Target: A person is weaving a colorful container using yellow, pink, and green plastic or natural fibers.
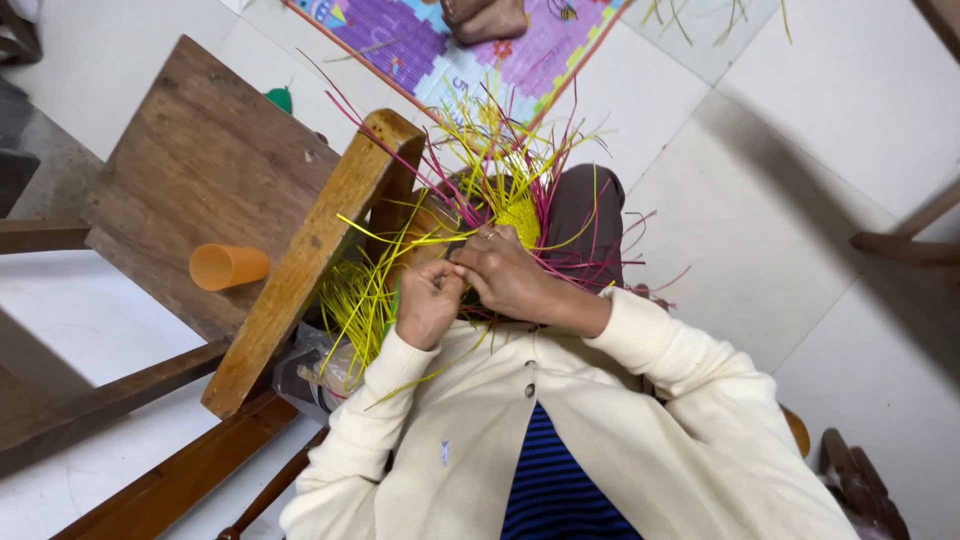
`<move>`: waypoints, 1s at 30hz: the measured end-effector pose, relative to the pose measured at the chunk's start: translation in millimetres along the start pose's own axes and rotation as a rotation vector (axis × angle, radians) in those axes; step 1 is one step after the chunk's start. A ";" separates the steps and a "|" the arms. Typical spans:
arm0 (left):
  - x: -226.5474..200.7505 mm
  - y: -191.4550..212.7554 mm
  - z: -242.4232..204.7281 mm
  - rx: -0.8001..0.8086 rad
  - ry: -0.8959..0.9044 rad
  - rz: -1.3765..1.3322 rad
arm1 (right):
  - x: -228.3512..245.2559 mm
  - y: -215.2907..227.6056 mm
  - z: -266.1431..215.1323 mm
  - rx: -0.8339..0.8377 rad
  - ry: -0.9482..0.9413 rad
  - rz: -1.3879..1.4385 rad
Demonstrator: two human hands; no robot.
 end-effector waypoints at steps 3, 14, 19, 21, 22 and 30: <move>-5.4 13.8 -1.1 0.019 -0.059 0.005 | 3.6 -7.6 -0.1 -0.067 0.006 -0.270; -3.4 8.8 -17.8 0.157 -0.088 -0.040 | -62.8 -49.7 -16.8 -0.090 0.264 -0.565; -32.3 9.3 -27.8 0.118 -0.057 -0.256 | -137.9 -23.3 -23.3 -0.094 0.136 -0.703; -32.9 10.8 -28.6 0.094 -0.017 -0.339 | -150.8 -8.8 -22.2 -0.120 0.123 -0.751; -30.3 11.6 -28.4 0.083 0.011 -0.402 | -150.5 -0.1 -21.5 -0.131 0.082 -0.781; -9.5 24.1 -26.1 0.036 0.121 -0.577 | -162.6 7.1 -20.6 -0.204 0.022 -0.875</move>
Point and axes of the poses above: each hand's wrist, its own z-axis towards the middle knuckle, its own y-axis out of the back of the hand, x = y × z, the point moved 3 cm from there along z, towards the middle knuckle, and after that the axes turned 13 degrees about -z, right-handed, at the moved point
